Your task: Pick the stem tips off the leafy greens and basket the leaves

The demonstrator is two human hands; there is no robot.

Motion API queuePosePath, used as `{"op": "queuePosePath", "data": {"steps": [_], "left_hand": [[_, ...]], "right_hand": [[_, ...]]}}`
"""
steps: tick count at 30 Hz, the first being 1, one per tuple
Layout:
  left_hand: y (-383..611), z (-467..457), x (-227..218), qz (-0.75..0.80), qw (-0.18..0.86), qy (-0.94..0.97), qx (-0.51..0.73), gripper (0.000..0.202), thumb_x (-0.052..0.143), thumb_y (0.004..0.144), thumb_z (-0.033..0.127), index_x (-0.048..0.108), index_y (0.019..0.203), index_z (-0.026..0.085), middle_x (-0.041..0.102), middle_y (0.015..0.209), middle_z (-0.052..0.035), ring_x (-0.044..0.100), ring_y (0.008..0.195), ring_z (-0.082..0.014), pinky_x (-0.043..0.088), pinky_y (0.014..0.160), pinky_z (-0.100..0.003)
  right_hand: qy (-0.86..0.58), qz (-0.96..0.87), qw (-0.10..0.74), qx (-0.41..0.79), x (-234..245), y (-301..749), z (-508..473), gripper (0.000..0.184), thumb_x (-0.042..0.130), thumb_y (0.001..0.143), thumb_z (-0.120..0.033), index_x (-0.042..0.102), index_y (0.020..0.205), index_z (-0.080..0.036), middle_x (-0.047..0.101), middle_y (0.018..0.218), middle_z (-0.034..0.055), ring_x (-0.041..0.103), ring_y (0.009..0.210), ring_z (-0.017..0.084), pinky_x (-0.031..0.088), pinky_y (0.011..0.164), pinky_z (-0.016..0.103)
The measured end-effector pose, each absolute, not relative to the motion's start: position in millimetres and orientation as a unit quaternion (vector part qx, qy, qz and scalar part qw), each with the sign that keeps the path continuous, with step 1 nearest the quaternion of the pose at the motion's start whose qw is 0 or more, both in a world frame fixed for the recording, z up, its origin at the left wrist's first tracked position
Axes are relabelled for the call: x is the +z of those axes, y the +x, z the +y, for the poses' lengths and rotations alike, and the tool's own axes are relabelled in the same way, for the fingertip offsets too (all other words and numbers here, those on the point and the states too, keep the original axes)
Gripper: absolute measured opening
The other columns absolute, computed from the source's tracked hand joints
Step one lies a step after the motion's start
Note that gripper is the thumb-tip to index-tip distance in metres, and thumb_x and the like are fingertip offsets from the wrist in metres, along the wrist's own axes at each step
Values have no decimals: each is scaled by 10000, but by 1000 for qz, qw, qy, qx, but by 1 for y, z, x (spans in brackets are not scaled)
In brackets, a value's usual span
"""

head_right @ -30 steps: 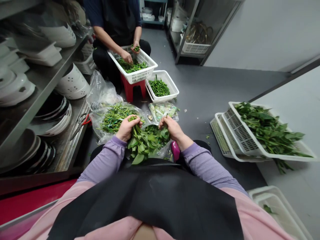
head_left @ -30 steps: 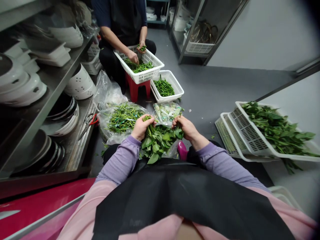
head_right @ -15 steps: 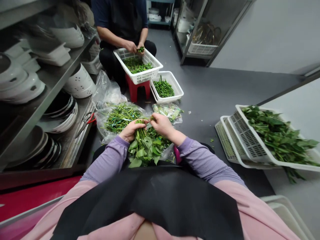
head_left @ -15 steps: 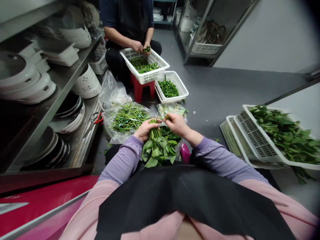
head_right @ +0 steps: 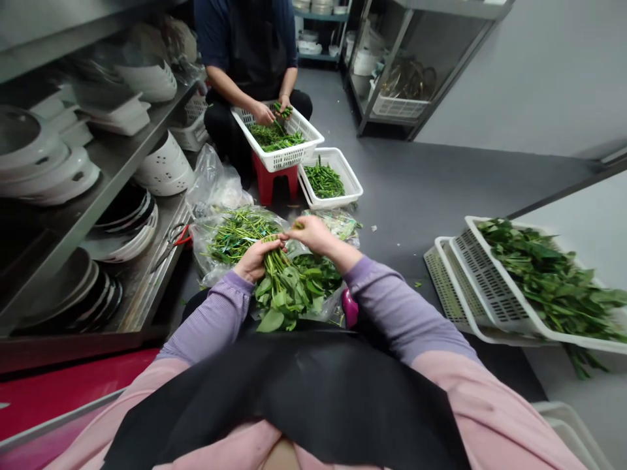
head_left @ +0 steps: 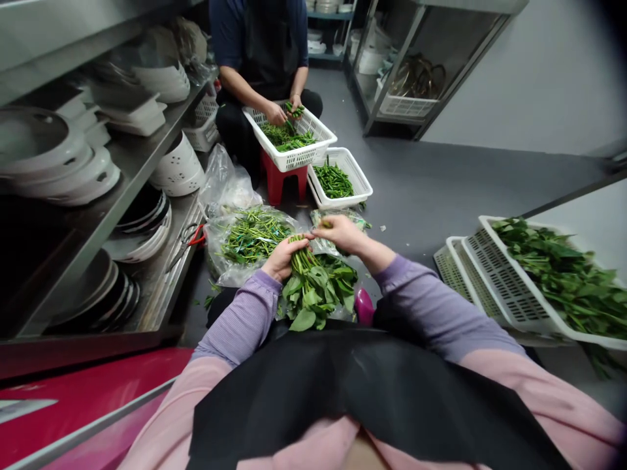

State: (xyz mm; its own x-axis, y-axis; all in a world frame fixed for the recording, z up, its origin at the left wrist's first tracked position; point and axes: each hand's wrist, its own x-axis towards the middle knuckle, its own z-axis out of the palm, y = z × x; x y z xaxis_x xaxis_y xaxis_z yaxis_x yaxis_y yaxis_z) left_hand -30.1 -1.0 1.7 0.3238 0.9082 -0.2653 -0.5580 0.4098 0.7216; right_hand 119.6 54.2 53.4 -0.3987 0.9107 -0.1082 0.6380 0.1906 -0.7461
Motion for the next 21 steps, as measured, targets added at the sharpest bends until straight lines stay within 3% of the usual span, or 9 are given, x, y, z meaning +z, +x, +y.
{"op": "queuePosePath", "data": {"steps": [3, 9, 14, 16, 21], "left_hand": [[-25, 0, 1, 344, 756, 250, 497, 338, 725, 606, 221, 610, 903, 104, 608, 640, -5, 590, 557, -109, 492, 570, -239], [-20, -4, 4, 350, 773, 274, 452, 330, 758, 583, 243, 546, 801, 115, 601, 656, -13, 602, 592, -131, 521, 598, -292], [-20, -9, 8, 337, 779, 318, 422, 362, 749, 596, 282, 551, 847, 112, 572, 637, 0, 561, 523, -110, 498, 541, -281], [-19, -10, 8, 324, 782, 324, 422, 368, 738, 608, 292, 564, 877, 111, 551, 619, 10, 540, 511, -99, 487, 530, -269], [-19, -10, 11, 276, 791, 326, 437, 256, 701, 648, 289, 544, 768, 126, 483, 582, 31, 501, 494, -83, 465, 502, -246]], "right_hand": [[-488, -747, 141, 429, 36, 138, 22, 321, 630, 638, -426, 619, 770, -134, 539, 647, -5, 463, 617, 115, 352, 598, 243], [-504, -714, 190, 448, 31, 161, 8, 256, 597, 660, -390, 581, 715, -140, 500, 621, -26, 423, 579, 90, 328, 562, 228], [-434, -613, 62, 657, 47, 174, 10, 317, 617, 662, -451, 550, 716, -146, 398, 491, -65, 284, 413, 42, 203, 428, 211], [-425, -567, 51, 704, 45, 174, 10, 320, 644, 640, -443, 549, 703, -144, 421, 493, -56, 272, 396, 36, 175, 410, 214], [-401, -531, 94, 741, 36, 172, 7, 280, 612, 654, -415, 596, 754, -154, 489, 545, -32, 360, 439, 64, 250, 442, 226]]}}
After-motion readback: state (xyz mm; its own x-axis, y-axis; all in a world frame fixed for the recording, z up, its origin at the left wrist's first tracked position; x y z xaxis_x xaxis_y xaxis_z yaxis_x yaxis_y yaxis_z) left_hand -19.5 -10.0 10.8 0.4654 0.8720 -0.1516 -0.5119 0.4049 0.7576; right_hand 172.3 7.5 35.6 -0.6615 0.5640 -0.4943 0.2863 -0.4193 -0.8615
